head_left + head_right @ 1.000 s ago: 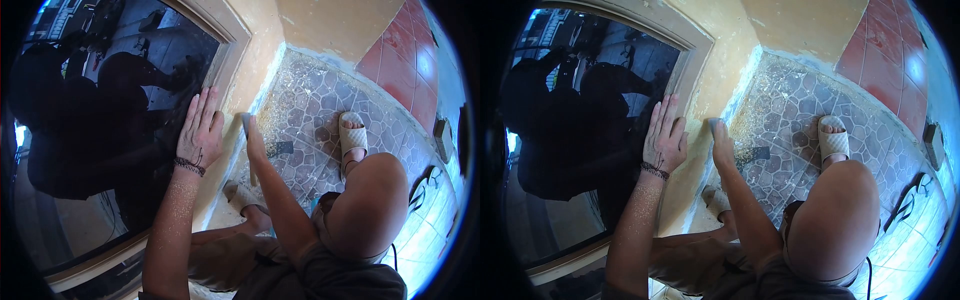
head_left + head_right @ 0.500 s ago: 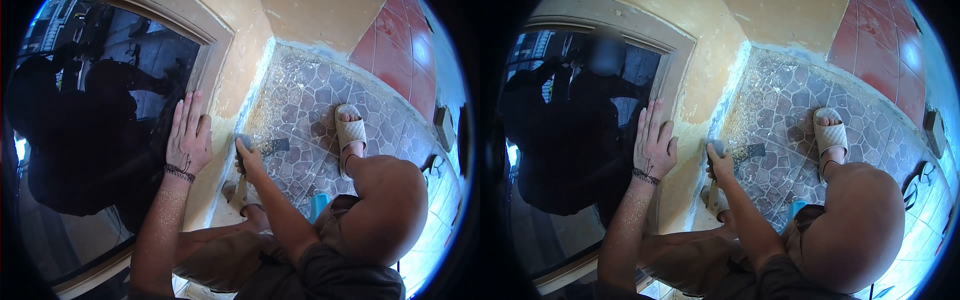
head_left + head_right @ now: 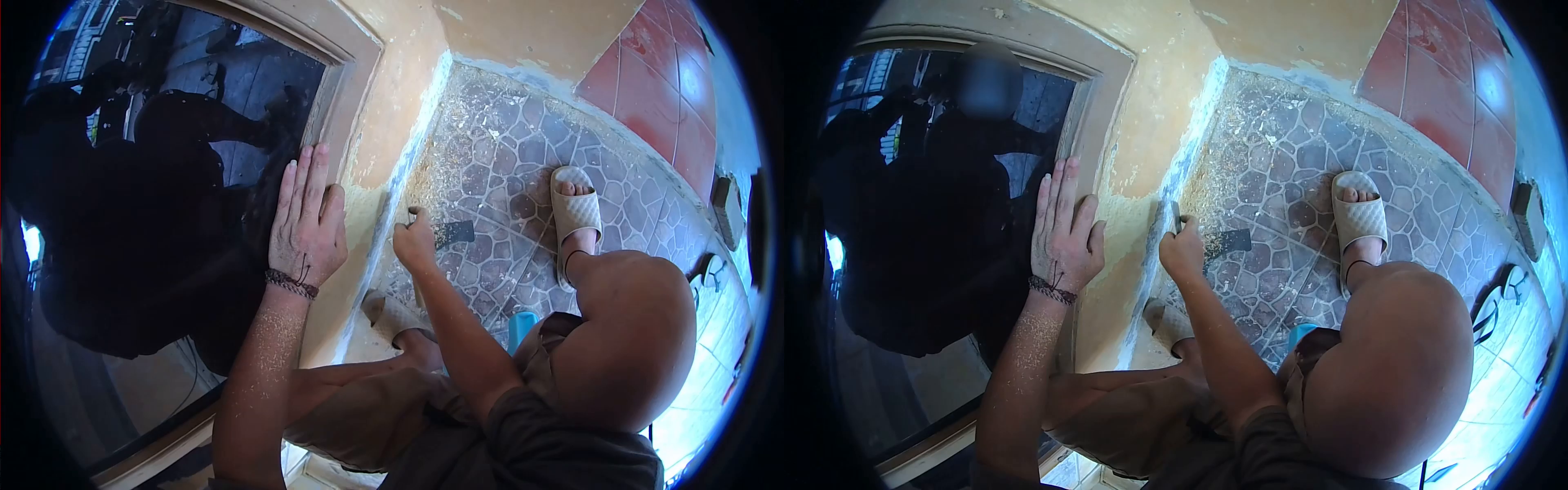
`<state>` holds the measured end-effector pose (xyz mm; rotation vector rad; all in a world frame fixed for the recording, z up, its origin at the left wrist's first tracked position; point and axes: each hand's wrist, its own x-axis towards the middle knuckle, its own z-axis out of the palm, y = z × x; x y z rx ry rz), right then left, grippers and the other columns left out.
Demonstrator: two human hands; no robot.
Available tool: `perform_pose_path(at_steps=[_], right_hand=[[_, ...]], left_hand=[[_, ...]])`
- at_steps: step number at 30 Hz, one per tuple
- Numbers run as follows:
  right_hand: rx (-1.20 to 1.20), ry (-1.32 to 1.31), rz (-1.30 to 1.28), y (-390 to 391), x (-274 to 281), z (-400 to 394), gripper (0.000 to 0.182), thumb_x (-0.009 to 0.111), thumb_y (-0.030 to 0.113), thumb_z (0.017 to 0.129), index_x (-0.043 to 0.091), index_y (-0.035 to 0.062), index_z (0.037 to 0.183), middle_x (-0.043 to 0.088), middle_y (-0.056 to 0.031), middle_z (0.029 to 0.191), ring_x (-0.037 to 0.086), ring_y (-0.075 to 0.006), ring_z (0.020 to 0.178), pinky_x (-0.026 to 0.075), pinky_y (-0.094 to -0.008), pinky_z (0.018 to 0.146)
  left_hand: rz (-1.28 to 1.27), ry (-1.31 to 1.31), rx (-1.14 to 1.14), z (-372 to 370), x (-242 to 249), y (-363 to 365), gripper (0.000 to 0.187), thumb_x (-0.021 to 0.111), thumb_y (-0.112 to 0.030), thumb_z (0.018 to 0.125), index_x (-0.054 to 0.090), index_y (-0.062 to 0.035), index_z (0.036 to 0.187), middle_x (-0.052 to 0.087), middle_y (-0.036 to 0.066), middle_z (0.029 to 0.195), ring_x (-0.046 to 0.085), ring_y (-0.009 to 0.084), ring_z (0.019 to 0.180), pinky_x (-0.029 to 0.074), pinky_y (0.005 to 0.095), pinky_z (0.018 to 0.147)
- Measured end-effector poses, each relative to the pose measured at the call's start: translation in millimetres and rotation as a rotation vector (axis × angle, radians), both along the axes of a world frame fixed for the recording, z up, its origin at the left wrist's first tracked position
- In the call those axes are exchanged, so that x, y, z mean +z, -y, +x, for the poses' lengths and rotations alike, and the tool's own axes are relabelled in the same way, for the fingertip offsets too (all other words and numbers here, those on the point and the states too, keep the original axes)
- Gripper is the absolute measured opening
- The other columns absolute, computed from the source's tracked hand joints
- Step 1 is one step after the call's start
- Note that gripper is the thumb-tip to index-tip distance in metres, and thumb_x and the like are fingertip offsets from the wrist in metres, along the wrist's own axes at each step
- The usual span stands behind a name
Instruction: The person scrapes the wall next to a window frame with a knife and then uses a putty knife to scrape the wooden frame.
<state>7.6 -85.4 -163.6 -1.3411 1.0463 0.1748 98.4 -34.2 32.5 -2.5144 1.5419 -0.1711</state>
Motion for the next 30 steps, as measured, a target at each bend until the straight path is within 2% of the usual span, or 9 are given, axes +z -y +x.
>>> perform_pose_path(at_steps=[4, 9, 10, 13, 16, 19, 22, 28, 30], right_hand=[[0.074, -0.021, 0.103, -4, 12, 0, 0.073, 0.054, 0.047, 0.083, 0.035, -0.0065, 0.130, 0.047, -0.0332, 0.122, 0.046, -0.0428, 0.117, 0.035, -0.0444, 0.100], [-0.033, 0.042, 0.344, -8, -18, 2, 0.086, 0.045, 0.061, 0.085, 0.034, -0.0077, 0.135, 0.043, -0.0337, 0.129, 0.040, -0.0431, 0.124, 0.029, -0.0422, 0.105], [-0.083, 0.045, 0.375, -7, -20, 1, 0.087, 0.043, 0.063, 0.085, 0.035, -0.0075, 0.135, 0.042, -0.0337, 0.130, 0.039, -0.0431, 0.125, 0.028, -0.0421, 0.105], [-0.062, 0.099, 0.312, 0, -23, -4, 0.083, 0.047, 0.061, 0.085, 0.039, -0.0073, 0.132, 0.045, -0.0321, 0.127, 0.042, -0.0412, 0.123, 0.029, -0.0411, 0.105], [-0.071, 0.096, 0.395, 3, -18, -7, 0.082, 0.051, 0.062, 0.083, 0.043, -0.0061, 0.128, 0.056, -0.0263, 0.113, 0.057, -0.0340, 0.102, 0.046, -0.0393, 0.088], [-0.139, -0.046, 0.478, 5, 7, -6, 0.077, 0.058, 0.059, 0.081, 0.047, -0.0055, 0.120, 0.058, -0.0152, 0.092, 0.060, -0.0219, 0.072, 0.052, -0.0338, 0.060], [-0.211, -0.080, 0.585, 5, 23, 0, 0.080, 0.065, 0.057, 0.078, 0.039, -0.0035, 0.124, 0.050, -0.0073, 0.080, 0.051, -0.0137, 0.061, 0.046, -0.0289, 0.048], [-0.474, 0.247, 0.809, -5, 0, -6, 0.052, 0.067, 0.023, 0.084, 0.038, 0.0019, 0.122, 0.053, -0.0105, 0.083, 0.056, -0.0164, 0.057, 0.055, -0.0318, 0.051], [-0.485, 0.237, 0.815, -1, 0, -12, 0.049, 0.062, 0.014, 0.086, 0.036, 0.0039, 0.126, 0.055, -0.0120, 0.086, 0.061, -0.0202, 0.068, 0.057, -0.0335, 0.052]], left_hand=[[0.000, 0.002, -0.003, 0, 0, 0, 0.032, 0.061, -0.008, 0.072, 0.055, 0.0022, 0.101, 0.031, 0.024, 0.142, 0.028, 0.0374, 0.134, 0.023, 0.0487, 0.111], [-0.046, 0.008, 0.008, -3, 2, 4, 0.015, 0.049, -0.005, 0.083, 0.056, 0.0029, 0.093, 0.034, 0.022, 0.142, 0.032, 0.0338, 0.133, 0.025, 0.0445, 0.110], [-0.032, 0.006, 0.006, -2, 2, 4, 0.019, 0.053, -0.006, 0.079, 0.056, 0.0027, 0.096, 0.033, 0.023, 0.142, 0.031, 0.0351, 0.133, 0.025, 0.0459, 0.110], [-0.001, -0.004, 0.002, 0, 1, 0, 0.033, 0.062, -0.007, 0.071, 0.056, 0.0024, 0.102, 0.031, 0.025, 0.142, 0.029, 0.0378, 0.134, 0.023, 0.0488, 0.111], [-0.007, -0.009, -0.003, 1, 0, 1, 0.033, 0.062, -0.007, 0.070, 0.056, 0.0024, 0.102, 0.031, 0.025, 0.142, 0.029, 0.0379, 0.134, 0.024, 0.0488, 0.110], [-0.006, -0.007, 0.000, 0, 1, 1, 0.034, 0.062, -0.007, 0.070, 0.056, 0.0024, 0.102, 0.031, 0.025, 0.142, 0.029, 0.0379, 0.134, 0.024, 0.0488, 0.110], [-0.003, -0.004, 0.003, 0, 1, 2, 0.033, 0.062, -0.007, 0.070, 0.056, 0.0024, 0.101, 0.031, 0.025, 0.142, 0.029, 0.0378, 0.134, 0.024, 0.0488, 0.110], [0.000, -0.002, 0.002, 1, 0, 0, 0.032, 0.061, -0.007, 0.071, 0.056, 0.0023, 0.101, 0.031, 0.025, 0.142, 0.029, 0.0376, 0.134, 0.023, 0.0485, 0.111], [0.011, 0.008, 0.003, 0, 0, 0, 0.031, 0.061, -0.008, 0.072, 0.056, 0.0024, 0.101, 0.031, 0.025, 0.142, 0.029, 0.0376, 0.134, 0.023, 0.0484, 0.111]])
